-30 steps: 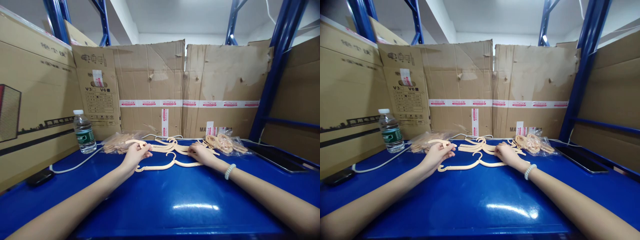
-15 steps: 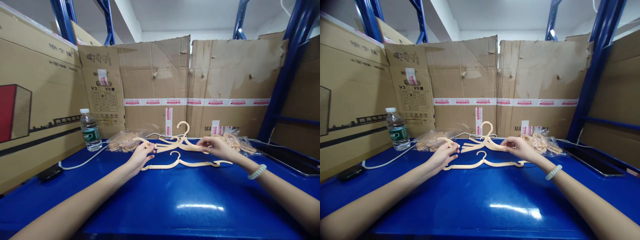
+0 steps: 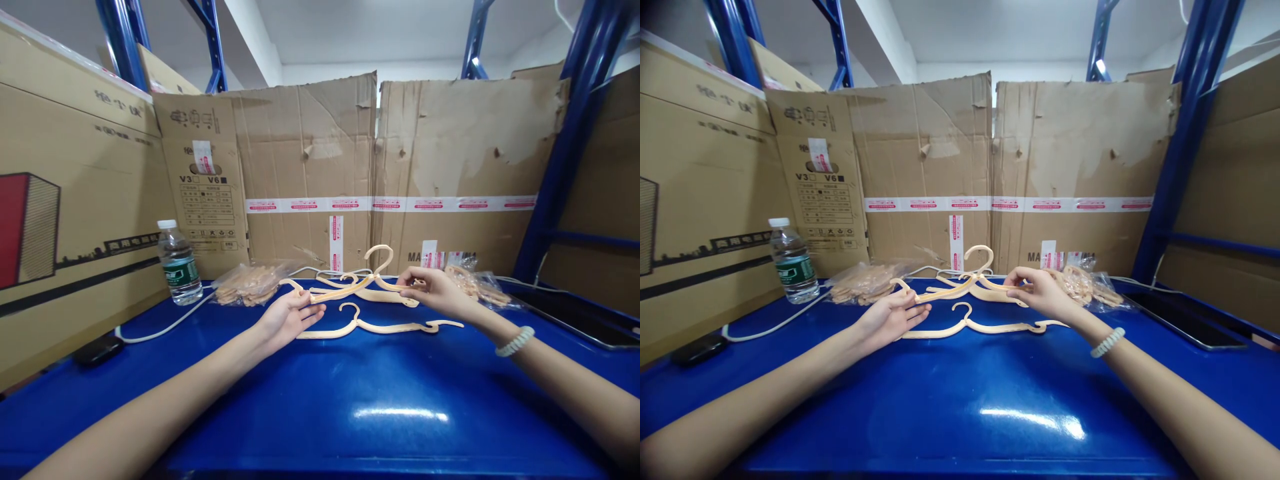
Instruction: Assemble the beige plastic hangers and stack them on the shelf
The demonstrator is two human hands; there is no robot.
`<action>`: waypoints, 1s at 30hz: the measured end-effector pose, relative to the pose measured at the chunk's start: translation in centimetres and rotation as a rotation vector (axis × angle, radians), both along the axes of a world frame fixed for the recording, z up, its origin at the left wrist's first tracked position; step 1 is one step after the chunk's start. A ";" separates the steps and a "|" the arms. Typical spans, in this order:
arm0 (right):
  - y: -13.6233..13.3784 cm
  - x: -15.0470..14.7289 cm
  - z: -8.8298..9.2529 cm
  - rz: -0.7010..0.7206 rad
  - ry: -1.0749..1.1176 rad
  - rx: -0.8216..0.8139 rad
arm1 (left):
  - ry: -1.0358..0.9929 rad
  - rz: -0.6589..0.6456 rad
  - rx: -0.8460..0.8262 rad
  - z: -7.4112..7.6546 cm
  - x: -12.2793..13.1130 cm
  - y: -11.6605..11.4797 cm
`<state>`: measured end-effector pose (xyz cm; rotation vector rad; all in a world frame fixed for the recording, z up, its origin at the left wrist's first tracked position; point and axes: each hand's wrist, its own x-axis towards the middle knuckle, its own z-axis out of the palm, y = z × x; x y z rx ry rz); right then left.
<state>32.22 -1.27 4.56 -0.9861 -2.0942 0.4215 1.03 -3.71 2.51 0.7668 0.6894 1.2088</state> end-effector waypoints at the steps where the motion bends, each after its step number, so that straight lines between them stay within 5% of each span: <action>1: 0.0 0.1 0.0 0.000 -0.007 0.006 | -0.012 0.006 -0.004 0.0 0.0 0.0; 24: -0.9 -1.3 -0.3 0.102 -0.167 0.150 | 0.152 0.284 0.056 -1.1 0.2 0.5; 30: -2.1 -2.0 0.3 0.127 -0.147 0.066 | 0.142 0.347 0.130 -1.2 0.1 0.3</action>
